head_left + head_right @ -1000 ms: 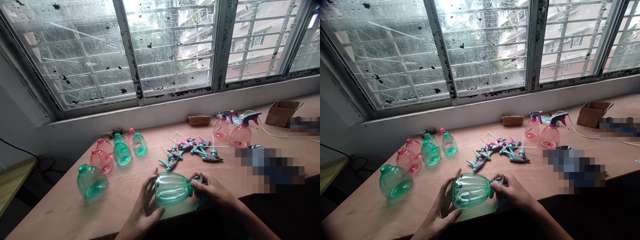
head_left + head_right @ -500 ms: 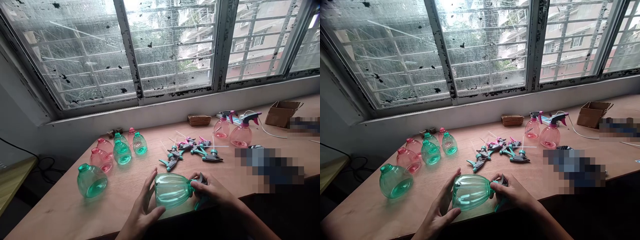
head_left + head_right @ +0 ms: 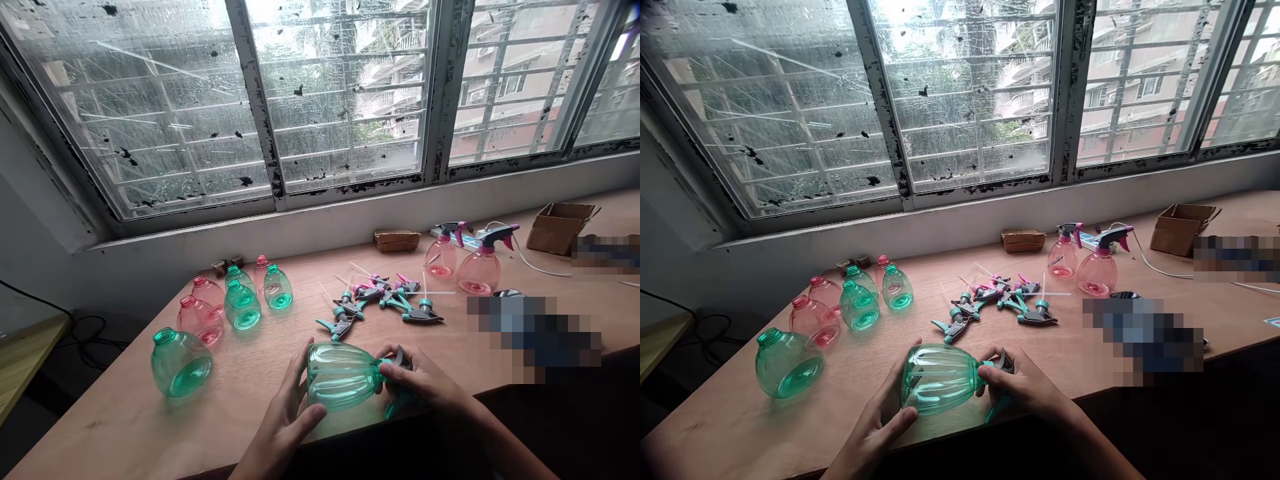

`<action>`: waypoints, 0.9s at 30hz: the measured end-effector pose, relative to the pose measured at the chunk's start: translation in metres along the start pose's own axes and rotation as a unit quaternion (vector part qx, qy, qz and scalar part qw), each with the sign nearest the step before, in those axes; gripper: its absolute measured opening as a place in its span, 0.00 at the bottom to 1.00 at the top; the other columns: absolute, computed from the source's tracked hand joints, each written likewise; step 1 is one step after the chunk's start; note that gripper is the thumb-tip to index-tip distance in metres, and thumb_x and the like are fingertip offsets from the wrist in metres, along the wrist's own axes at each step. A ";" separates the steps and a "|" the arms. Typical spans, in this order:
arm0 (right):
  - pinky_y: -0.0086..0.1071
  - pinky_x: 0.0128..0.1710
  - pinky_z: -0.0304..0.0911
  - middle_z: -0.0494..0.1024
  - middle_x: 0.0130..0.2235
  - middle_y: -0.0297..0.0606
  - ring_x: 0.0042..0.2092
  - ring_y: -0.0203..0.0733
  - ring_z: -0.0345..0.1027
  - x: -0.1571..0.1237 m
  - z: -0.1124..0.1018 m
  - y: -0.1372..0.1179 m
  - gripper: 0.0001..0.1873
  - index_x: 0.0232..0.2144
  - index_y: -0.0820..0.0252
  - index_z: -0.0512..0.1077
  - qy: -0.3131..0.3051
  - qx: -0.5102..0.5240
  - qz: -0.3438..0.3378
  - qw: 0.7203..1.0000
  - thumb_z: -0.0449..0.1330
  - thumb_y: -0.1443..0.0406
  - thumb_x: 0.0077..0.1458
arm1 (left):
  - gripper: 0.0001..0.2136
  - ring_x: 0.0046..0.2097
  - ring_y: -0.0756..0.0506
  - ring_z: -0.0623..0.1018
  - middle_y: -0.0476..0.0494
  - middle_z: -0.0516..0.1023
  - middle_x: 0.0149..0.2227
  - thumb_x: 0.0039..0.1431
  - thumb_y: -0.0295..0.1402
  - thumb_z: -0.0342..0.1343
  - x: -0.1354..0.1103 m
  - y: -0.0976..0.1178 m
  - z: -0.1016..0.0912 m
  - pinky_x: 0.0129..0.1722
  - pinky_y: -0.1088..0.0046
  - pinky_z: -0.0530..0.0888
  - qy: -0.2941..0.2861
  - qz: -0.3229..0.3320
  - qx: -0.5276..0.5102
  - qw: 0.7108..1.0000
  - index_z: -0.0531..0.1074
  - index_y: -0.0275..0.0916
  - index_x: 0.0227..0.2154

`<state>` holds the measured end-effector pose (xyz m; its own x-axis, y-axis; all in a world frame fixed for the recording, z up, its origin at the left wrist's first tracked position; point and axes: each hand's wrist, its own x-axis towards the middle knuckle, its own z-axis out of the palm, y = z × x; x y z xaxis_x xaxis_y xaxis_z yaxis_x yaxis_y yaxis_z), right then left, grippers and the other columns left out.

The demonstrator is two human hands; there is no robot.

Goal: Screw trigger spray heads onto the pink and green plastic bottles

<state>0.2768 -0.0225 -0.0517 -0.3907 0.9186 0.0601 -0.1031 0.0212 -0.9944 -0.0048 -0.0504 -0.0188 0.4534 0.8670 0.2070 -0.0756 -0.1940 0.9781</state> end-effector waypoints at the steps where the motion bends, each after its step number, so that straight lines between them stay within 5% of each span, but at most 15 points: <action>1: 0.29 0.28 0.59 0.80 0.29 0.35 0.27 0.36 0.67 0.000 0.000 0.000 0.20 0.40 0.62 0.71 -0.001 -0.001 -0.001 1.000 0.66 0.51 0.57 | 0.35 0.72 0.33 0.47 0.48 0.44 0.73 0.64 0.40 0.61 0.000 0.000 0.000 0.68 0.58 0.58 -0.008 -0.010 -0.004 1.000 0.50 0.55 0.69; 5: 0.28 0.28 0.59 0.80 0.29 0.36 0.27 0.35 0.67 -0.002 -0.001 -0.001 0.20 0.39 0.62 0.70 -0.007 0.004 -0.003 1.000 0.66 0.51 0.57 | 0.41 0.71 0.34 0.52 0.44 0.51 0.72 0.64 0.40 0.62 -0.004 -0.004 0.000 0.69 0.52 0.53 -0.021 -0.049 -0.018 0.998 0.40 0.56 0.70; 8: 0.28 0.28 0.59 0.80 0.30 0.37 0.27 0.36 0.67 -0.001 0.000 -0.002 0.21 0.39 0.63 0.70 -0.007 0.005 -0.002 1.000 0.66 0.51 0.57 | 0.45 0.72 0.35 0.48 0.43 0.45 0.73 0.63 0.43 0.62 -0.007 -0.006 0.001 0.70 0.52 0.47 -0.005 -0.057 0.008 0.998 0.35 0.53 0.70; 14: 0.28 0.28 0.61 0.81 0.29 0.37 0.27 0.37 0.70 0.000 0.000 -0.002 0.21 0.40 0.62 0.70 -0.018 0.012 0.002 1.000 0.65 0.51 0.57 | 0.42 0.72 0.32 0.49 0.40 0.48 0.72 0.61 0.50 0.61 -0.001 -0.001 0.000 0.70 0.48 0.44 -0.012 -0.063 0.016 0.998 0.45 0.45 0.71; 22: 0.26 0.23 0.62 0.77 0.22 0.33 0.21 0.36 0.69 0.002 0.003 0.001 0.24 0.37 0.62 0.70 -0.010 0.030 0.005 0.999 0.62 0.45 0.57 | 0.42 0.68 0.33 0.60 0.46 0.55 0.71 0.58 0.37 0.68 -0.009 -0.006 0.006 0.64 0.50 0.62 -0.029 -0.046 -0.078 0.995 0.48 0.62 0.68; 25: 0.26 0.21 0.62 0.75 0.22 0.33 0.21 0.36 0.69 -0.006 0.013 0.000 0.23 0.32 0.61 0.72 0.062 -0.043 -0.052 0.996 0.56 0.47 0.63 | 0.43 0.67 0.31 0.63 0.44 0.56 0.70 0.55 0.43 0.69 -0.013 -0.009 0.011 0.63 0.48 0.63 -0.019 -0.019 -0.073 0.997 0.47 0.62 0.68; 27: 0.29 0.27 0.66 0.79 0.27 0.37 0.27 0.40 0.74 -0.018 0.023 -0.005 0.18 0.33 0.60 0.75 0.099 -0.157 -0.156 0.970 0.57 0.52 0.65 | 0.49 0.66 0.28 0.64 0.40 0.56 0.70 0.49 0.53 0.69 -0.015 -0.009 0.012 0.62 0.46 0.64 0.017 0.017 -0.034 0.999 0.47 0.59 0.68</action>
<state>0.2633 -0.0486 -0.0458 -0.1987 0.9054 0.3752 0.1083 0.4008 -0.9097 -0.0003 -0.0670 -0.0311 0.4200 0.8753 0.2395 -0.1508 -0.1929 0.9696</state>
